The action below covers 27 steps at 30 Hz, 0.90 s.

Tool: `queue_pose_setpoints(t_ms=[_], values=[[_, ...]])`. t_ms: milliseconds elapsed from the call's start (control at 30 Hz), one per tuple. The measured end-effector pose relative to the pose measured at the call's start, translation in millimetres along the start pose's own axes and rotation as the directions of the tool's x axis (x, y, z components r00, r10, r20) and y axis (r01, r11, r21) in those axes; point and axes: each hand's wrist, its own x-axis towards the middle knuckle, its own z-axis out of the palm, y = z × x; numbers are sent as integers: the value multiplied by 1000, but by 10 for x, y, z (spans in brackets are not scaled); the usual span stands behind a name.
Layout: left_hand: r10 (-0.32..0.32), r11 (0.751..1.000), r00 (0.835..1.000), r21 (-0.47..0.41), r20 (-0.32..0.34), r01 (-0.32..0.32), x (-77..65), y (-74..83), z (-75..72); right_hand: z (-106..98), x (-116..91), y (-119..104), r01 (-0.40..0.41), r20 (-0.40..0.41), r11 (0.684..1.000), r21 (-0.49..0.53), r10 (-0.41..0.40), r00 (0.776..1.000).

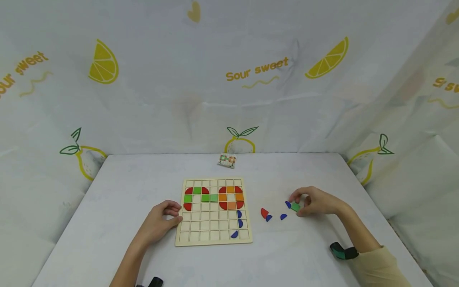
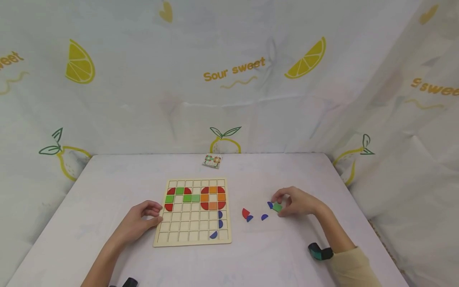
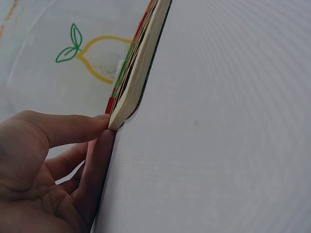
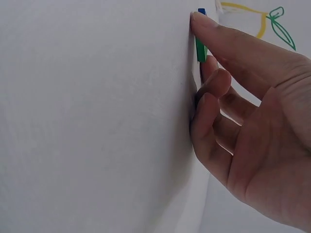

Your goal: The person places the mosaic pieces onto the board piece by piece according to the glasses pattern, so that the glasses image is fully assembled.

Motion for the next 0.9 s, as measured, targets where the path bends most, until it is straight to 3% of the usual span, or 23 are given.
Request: queue_pose_setpoints(t_ms=[900], values=[[-11, 1000, 1000, 13, -6, 11, 19, -31, 12, 17, -34, 22, 19, -65, 999, -49, -22, 998]])
